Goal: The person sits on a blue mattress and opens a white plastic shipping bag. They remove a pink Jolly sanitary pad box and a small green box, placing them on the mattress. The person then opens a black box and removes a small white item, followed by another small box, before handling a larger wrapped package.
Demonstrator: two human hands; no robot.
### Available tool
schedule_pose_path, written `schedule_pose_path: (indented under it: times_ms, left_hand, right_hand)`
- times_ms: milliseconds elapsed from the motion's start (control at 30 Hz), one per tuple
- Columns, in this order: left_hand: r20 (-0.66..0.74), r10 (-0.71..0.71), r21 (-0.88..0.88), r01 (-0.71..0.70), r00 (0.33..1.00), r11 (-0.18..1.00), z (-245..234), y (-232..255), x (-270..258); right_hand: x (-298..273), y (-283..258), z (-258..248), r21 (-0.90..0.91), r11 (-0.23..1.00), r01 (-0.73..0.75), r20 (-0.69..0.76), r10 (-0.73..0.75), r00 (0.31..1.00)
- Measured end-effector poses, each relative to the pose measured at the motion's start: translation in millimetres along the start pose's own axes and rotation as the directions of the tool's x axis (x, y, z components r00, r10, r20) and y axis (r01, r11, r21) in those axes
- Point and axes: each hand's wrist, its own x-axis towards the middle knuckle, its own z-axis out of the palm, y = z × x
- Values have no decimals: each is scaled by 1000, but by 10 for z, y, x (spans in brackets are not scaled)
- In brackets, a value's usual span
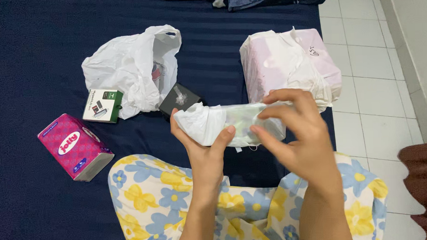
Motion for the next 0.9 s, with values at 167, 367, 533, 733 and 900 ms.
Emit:
schedule_pose_path:
  times_ms: [167,367,533,733,900]
  left_hand:
    - [-35,93,109,-89,995,990,19,57,-64]
    - [-43,191,127,-184,981,975,52,56,-123]
    - [-60,209,188,-195,976,963,-30,-40,-102]
    - [-131,31,-93,-43,991,995,-212,-194,187]
    - [-104,-117,-186,96,988,978,-259,-259,303]
  right_hand:
    - [-21,-102,178,-221,972,79,-58,-94,994]
    - [-92,-214,306,-402,907,123,-83,-170,982]
    - [-58,7,285,-69,998,-3,-116,-4,993]
    - [-71,398,-117,619,736,-275,-112,429,896]
    - [-86,522,-142,718,627,-302,-65,493,868]
